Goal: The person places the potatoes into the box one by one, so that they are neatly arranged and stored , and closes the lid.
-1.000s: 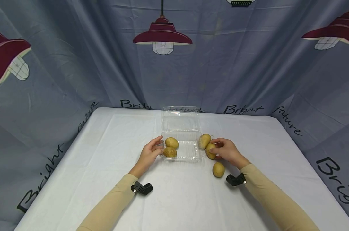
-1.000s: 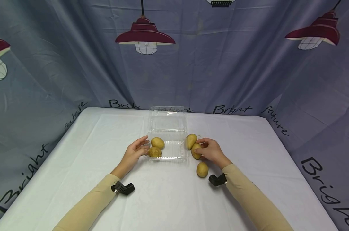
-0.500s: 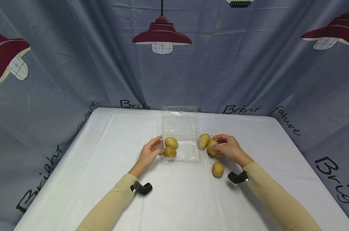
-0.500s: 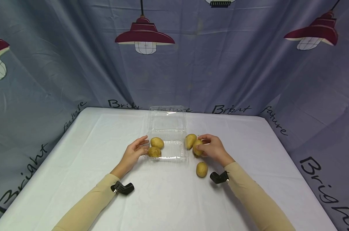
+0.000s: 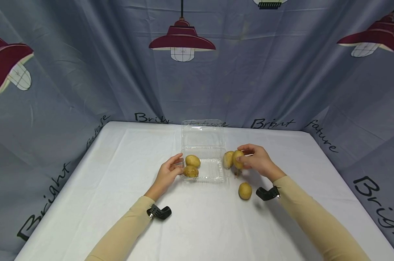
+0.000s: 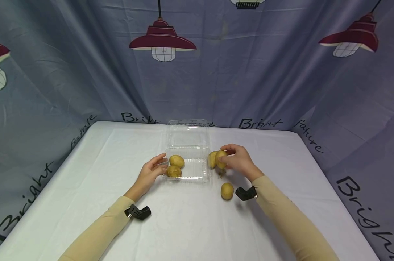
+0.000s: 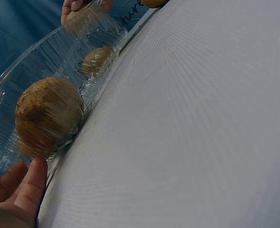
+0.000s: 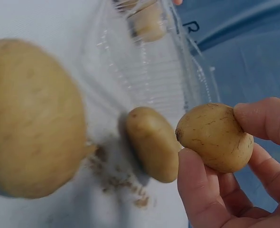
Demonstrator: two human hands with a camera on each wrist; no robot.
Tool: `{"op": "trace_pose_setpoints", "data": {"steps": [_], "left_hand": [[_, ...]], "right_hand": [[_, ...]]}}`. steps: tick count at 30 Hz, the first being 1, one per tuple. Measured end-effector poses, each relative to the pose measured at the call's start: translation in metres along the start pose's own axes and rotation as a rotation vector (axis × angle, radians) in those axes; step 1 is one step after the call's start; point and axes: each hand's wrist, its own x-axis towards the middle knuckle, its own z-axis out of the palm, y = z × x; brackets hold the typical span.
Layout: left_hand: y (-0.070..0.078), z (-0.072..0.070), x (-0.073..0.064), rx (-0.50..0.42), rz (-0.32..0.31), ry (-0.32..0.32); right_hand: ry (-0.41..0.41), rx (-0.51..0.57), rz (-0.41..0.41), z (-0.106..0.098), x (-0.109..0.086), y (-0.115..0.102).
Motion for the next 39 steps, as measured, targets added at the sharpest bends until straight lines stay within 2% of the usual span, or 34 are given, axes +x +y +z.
{"op": "trace_pose_setpoints", "data": {"steps": [8, 17, 31, 39], "left_hand": [[0.000, 0.000, 0.000, 0.003, -0.018, 0.003], [0.000, -0.001, 0.001, 0.001, -0.024, 0.008], [0.004, 0.001, -0.001, -0.006, -0.013, 0.008], [0.003, 0.001, -0.001, 0.005, -0.003, 0.006]], "right_hand": [[-0.018, -0.031, -0.027, 0.006, 0.005, -0.022], [-0.065, 0.000, -0.067, 0.028, 0.008, -0.042], [-0.115, 0.005, -0.099, 0.060, 0.015, -0.047], [-0.145, -0.003, -0.088, 0.075, 0.015, -0.051]]}}
